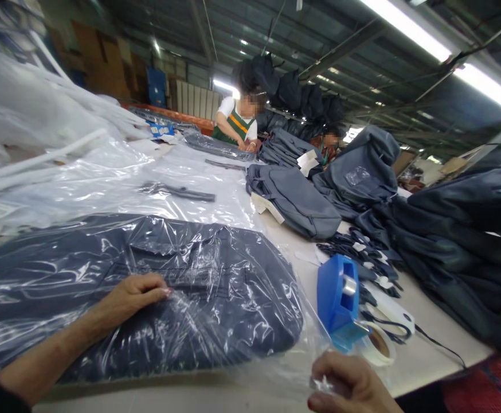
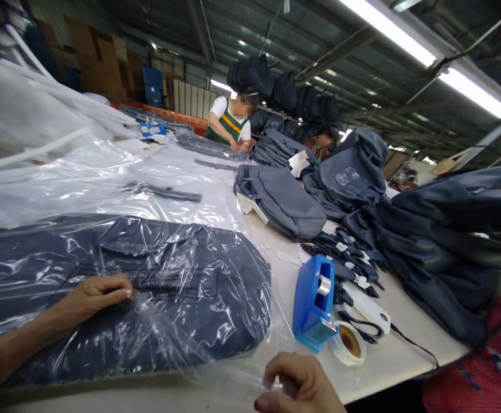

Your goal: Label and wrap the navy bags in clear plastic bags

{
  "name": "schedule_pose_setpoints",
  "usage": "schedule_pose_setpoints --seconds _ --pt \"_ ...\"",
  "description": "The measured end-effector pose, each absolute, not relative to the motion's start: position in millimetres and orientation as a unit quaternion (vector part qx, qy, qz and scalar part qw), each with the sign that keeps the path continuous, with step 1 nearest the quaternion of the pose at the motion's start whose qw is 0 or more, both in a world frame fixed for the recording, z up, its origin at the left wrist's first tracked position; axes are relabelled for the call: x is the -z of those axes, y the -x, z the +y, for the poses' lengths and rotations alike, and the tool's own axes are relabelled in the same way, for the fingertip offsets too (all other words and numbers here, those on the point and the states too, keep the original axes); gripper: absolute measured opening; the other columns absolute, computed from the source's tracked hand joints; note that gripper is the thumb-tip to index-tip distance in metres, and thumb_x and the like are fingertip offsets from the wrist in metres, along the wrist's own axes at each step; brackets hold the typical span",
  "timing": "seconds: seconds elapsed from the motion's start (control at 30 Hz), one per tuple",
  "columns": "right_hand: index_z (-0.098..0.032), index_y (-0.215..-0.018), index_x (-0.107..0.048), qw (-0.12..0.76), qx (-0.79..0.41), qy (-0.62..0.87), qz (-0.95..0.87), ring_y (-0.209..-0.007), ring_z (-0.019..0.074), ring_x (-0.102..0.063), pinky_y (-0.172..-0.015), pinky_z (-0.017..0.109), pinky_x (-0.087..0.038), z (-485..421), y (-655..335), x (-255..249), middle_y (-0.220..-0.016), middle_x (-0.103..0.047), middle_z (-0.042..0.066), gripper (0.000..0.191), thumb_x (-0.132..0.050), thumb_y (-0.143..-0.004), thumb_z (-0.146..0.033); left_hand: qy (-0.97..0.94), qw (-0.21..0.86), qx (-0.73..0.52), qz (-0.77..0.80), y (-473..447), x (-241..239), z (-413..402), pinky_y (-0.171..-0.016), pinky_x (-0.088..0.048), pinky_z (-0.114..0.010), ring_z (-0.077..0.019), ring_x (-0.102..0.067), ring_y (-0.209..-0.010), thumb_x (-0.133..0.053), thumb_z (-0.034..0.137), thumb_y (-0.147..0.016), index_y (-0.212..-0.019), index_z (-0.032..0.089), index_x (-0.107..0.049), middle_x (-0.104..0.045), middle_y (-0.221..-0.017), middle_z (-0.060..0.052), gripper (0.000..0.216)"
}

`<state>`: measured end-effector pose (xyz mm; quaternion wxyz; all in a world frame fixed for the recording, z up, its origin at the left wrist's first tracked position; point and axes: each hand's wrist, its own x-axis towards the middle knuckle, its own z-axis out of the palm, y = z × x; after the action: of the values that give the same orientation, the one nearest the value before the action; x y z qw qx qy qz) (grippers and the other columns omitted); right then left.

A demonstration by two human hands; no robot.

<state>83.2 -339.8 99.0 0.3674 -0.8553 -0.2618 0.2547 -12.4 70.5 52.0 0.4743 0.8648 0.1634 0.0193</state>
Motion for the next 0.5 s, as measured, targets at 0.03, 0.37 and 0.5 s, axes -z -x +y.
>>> schedule_pose_setpoints --seconds 0.03,0.37,0.5 --pt "-0.021 -0.068 -0.066 0.403 -0.283 0.843 -0.219 -0.059 0.0123 -0.050 -0.057 0.024 -0.038 -335 -87 -108 -0.059 -0.054 -0.002 0.048 -0.068 -0.065 -0.068 -0.864 0.476 -0.022 0.163 12 -52 70 -0.067 -0.037 -0.025 -0.0161 -0.050 -0.067 -0.051 0.052 -0.071 -0.060 0.017 -0.060 -0.056 -0.064 0.001 0.037" --pt "-0.021 -0.067 -0.057 0.437 -0.167 0.863 -0.191 -0.063 0.0159 -0.056 -0.062 0.027 -0.044 -306 -127 -115 -0.064 -0.058 0.001 0.051 -0.048 -0.078 -0.070 -0.863 0.470 0.009 0.186 8 -56 66 -0.056 -0.032 -0.024 -0.0123 -0.040 -0.053 -0.042 0.063 -0.068 -0.053 0.020 -0.048 -0.041 -0.052 0.004 0.046" --pt "-0.021 -0.067 -0.051 0.424 -0.194 0.874 -0.135 -0.046 0.0107 -0.041 -0.047 0.024 -0.034 -298 -140 -90 -0.050 -0.041 -0.006 0.056 -0.047 -0.071 -0.077 -0.860 0.468 0.009 0.200 8 -50 66 -0.054 -0.031 -0.024 -0.0114 -0.037 -0.050 -0.038 0.066 -0.071 -0.054 0.020 -0.041 -0.036 -0.048 0.006 0.049"
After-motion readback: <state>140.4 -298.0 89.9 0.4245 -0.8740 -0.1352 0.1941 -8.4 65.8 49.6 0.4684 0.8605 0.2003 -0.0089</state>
